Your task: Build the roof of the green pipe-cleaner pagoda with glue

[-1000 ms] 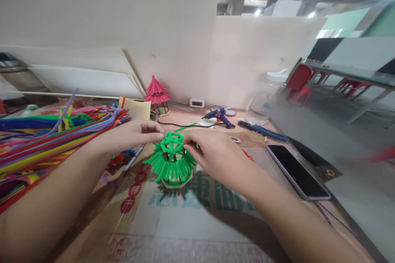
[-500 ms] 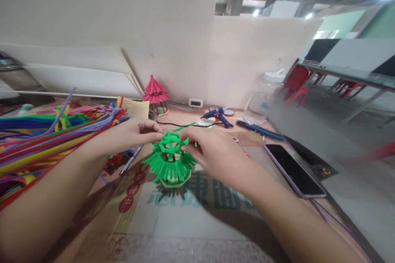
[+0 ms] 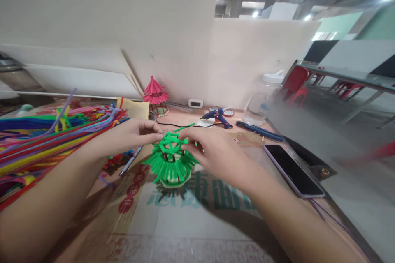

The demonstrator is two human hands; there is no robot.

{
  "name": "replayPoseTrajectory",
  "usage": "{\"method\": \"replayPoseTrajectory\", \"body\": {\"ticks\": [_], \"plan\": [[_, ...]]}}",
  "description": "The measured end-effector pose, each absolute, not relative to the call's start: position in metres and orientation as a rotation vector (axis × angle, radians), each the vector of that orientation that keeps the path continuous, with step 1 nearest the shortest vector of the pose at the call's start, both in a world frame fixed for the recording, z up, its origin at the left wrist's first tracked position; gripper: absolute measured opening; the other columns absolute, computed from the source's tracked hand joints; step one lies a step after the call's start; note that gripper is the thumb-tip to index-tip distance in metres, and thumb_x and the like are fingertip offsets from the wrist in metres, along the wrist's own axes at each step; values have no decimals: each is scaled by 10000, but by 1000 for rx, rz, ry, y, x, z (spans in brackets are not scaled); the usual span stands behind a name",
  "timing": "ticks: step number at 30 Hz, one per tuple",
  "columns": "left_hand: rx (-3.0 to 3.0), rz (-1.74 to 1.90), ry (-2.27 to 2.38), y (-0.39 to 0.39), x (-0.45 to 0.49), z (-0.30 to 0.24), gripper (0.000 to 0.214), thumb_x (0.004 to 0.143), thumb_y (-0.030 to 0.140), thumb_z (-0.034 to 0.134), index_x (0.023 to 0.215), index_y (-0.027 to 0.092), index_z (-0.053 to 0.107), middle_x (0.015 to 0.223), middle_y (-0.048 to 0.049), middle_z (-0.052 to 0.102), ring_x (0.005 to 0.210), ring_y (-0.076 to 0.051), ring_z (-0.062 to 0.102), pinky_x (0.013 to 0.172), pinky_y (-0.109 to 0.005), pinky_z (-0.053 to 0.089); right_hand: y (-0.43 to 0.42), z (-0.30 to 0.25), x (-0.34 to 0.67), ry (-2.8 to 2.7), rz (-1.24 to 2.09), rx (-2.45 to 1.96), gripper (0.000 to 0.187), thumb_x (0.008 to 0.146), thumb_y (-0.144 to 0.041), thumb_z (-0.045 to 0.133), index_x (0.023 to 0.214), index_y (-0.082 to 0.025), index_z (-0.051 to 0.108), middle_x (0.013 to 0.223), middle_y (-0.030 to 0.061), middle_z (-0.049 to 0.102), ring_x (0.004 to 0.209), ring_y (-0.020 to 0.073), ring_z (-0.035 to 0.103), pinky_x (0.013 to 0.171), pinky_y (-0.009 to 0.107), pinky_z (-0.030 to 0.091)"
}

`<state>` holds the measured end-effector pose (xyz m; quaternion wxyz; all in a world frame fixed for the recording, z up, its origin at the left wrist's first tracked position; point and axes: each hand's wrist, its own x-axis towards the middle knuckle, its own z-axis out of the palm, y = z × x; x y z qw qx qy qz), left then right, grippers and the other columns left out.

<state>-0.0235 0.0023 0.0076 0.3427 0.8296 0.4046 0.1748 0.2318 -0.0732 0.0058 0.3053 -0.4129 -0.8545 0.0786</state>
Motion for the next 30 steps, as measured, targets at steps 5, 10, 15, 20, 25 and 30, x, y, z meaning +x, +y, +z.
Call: {"method": "replayPoseTrajectory", "body": {"ticks": [5,10,15,20,25,30], "plan": [[2168,457,1076,2,-23,7,387,878,561,604,938,199,727,916,-6,728,882,-205,648,792,-284,470,-74,3,230,-2303,200,-1055,124,950,-153,584,941,-208,696,920,-15,743,811,133,645,726,248,438],[2166,469,1081,2,-23,5,392,868,567,605,920,196,717,902,-12,720,885,-214,648,795,-289,474,-72,8,233,-2265,224,-1120,127,963,-225,573,967,-222,700,898,-15,747,756,128,644,681,249,432],[2169,496,1125,0,-22,7,392,848,567,607,888,192,712,862,-5,701,846,-201,632,765,-277,457,-28,-8,278,-1955,153,-1499,250,927,-417,579,857,-202,685,765,35,705,691,185,625,660,304,435],[2210,506,1096,-2,-21,9,385,857,553,592,851,185,704,823,3,685,798,-183,618,726,-263,440,26,-60,328,-1674,153,-1694,460,825,-385,662,1209,-135,623,1257,198,635,1168,330,581,971,445,443],[2228,520,1061,-3,-22,10,372,861,544,589,867,190,705,860,-4,709,845,-197,644,760,-270,459,55,-91,335,-1664,401,-1669,415,816,-371,701,1177,-173,654,1107,110,728,1016,282,668,880,404,529],[2210,504,1117,-5,-19,12,374,845,544,588,850,186,697,839,-4,698,829,-198,636,756,-275,452,77,-100,325,-1660,543,-1695,283,845,-358,749,1043,-162,702,1002,88,740,927,249,686,847,399,560]]}}
